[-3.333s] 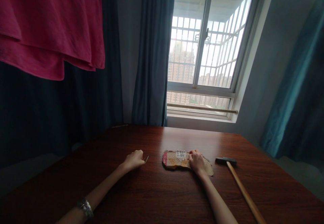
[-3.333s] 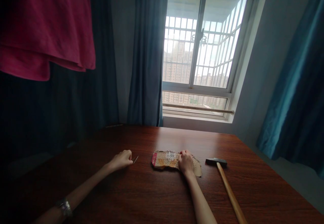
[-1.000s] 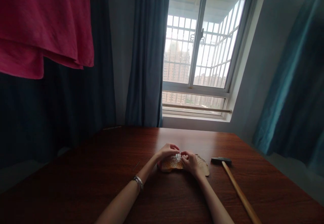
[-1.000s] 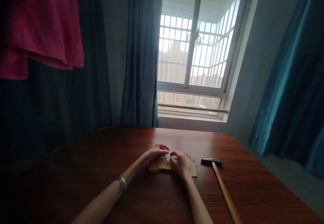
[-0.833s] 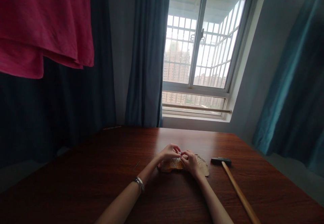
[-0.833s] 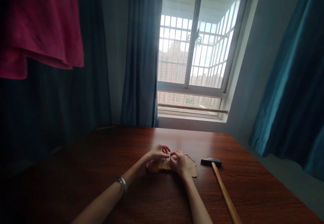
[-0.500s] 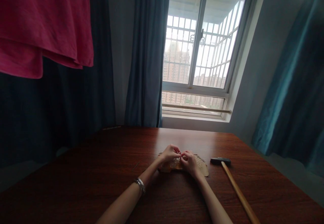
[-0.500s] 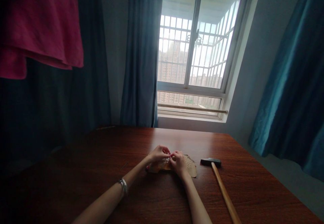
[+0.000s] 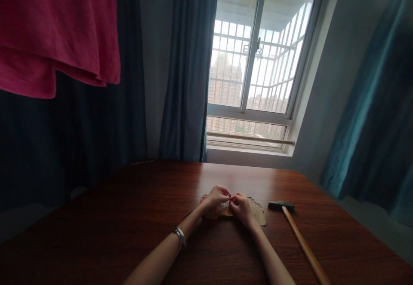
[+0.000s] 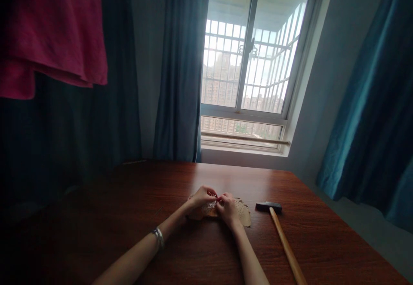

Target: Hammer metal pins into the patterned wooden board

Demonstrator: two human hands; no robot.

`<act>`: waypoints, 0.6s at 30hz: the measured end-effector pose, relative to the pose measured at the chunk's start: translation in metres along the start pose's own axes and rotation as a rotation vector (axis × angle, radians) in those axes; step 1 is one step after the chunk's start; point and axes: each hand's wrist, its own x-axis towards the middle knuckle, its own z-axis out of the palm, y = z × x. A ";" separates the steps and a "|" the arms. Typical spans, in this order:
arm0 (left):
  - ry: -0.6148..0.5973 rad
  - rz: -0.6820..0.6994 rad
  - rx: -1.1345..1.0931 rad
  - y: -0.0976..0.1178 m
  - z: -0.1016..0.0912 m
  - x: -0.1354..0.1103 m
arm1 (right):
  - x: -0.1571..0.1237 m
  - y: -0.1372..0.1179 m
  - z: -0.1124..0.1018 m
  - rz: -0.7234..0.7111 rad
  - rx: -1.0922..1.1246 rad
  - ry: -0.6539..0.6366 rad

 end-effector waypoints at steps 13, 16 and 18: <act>0.002 -0.037 -0.123 -0.019 0.009 0.005 | -0.032 -0.012 -0.067 0.205 -0.411 0.031; 0.001 -0.031 -0.159 -0.023 0.011 0.006 | -0.080 0.004 -0.090 0.322 -0.619 0.163; 0.001 -0.033 -0.182 -0.024 0.011 0.005 | -0.120 0.021 -0.102 0.332 -0.791 0.271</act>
